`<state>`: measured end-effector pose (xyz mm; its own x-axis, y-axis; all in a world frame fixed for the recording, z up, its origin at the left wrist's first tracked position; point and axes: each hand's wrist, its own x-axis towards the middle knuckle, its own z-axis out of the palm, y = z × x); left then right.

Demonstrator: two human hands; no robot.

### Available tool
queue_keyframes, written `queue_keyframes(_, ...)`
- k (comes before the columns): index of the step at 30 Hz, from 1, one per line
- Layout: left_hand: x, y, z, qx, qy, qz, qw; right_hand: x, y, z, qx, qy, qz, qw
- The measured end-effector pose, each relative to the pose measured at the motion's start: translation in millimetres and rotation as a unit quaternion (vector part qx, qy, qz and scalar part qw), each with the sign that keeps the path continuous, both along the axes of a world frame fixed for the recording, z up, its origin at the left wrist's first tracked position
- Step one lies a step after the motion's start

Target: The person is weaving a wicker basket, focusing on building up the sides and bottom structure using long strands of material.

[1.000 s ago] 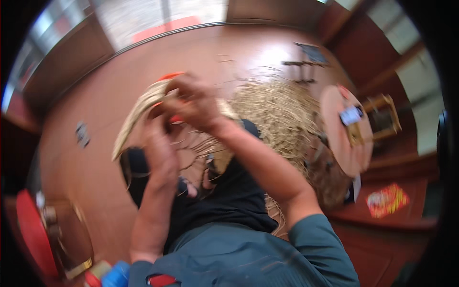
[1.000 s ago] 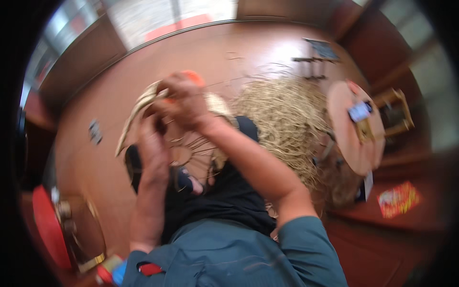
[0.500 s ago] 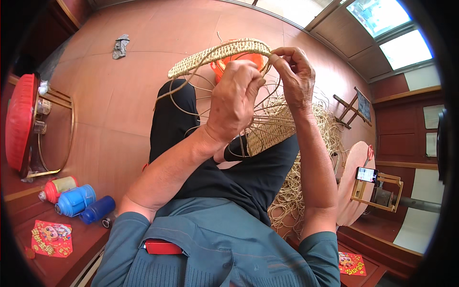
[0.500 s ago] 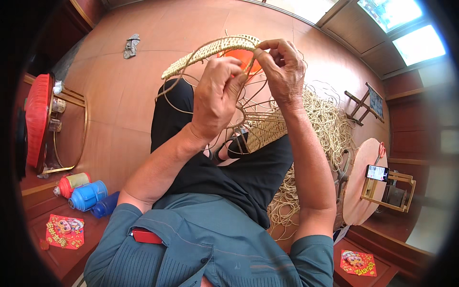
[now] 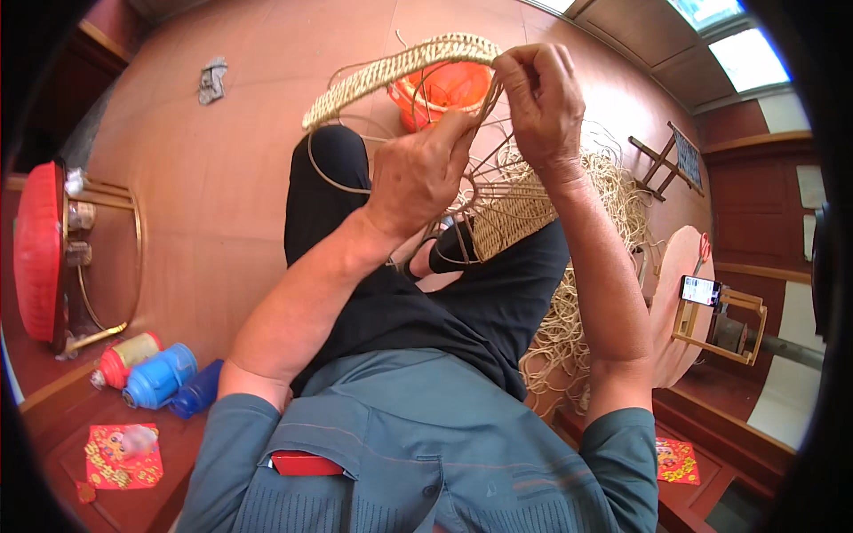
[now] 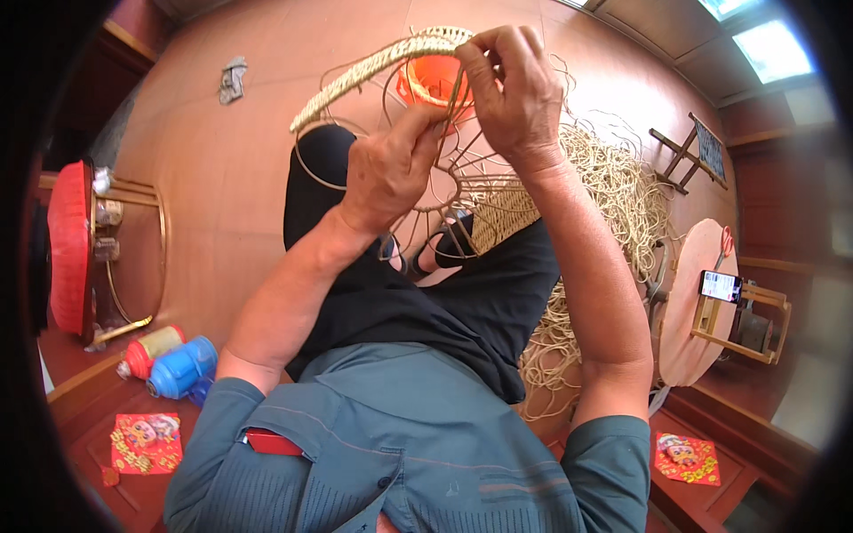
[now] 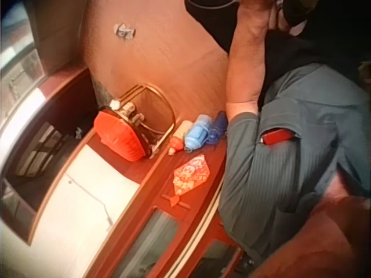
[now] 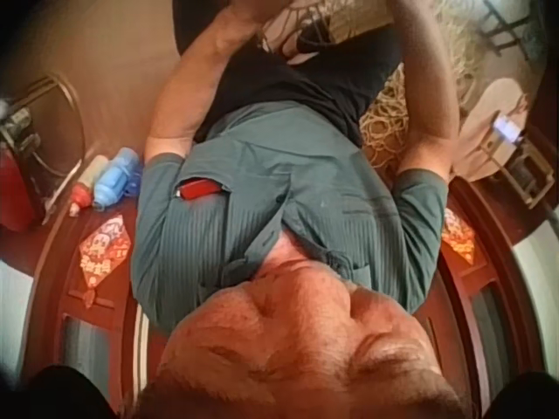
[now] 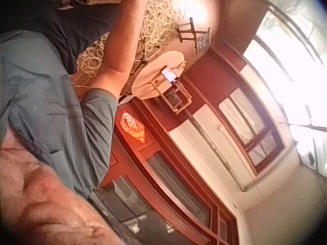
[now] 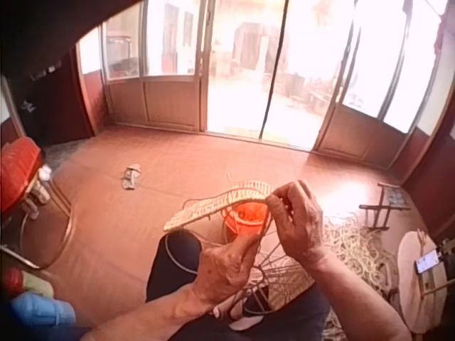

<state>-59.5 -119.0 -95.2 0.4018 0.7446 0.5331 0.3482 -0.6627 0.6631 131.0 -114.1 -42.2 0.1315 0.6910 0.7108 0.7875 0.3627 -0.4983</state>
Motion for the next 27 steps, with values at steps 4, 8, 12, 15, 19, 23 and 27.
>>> queue_keyframes(4,-2,1,-6,0.050,-0.020,-0.003,0.999,-4,-2,4,-0.013,-0.018,-0.017,1.000)
queue_keyframes(8,-7,2,-9,0.104,0.006,-0.015,0.994,-6,0,5,-0.036,0.021,-0.028,0.999)
queue_keyframes(12,-16,-5,-15,0.086,0.024,-0.021,0.996,-10,-12,-6,0.088,-0.038,-0.054,0.994)
queue_keyframes(15,-21,-10,-18,0.090,0.044,-0.014,0.995,-24,-53,-24,0.086,-0.087,-0.075,0.990)
queue_keyframes(19,-24,-17,-14,0.115,0.073,0.006,0.991,-62,-112,-58,-0.096,0.103,0.046,0.989)
queue_keyframes(23,-28,-17,-7,0.089,0.120,-0.007,0.989,-95,-141,-80,-0.309,0.501,0.128,0.798)
queue_keyframes(27,-29,-12,-1,0.046,0.113,-0.041,0.992,-100,-129,-87,-0.283,0.701,0.210,0.620)
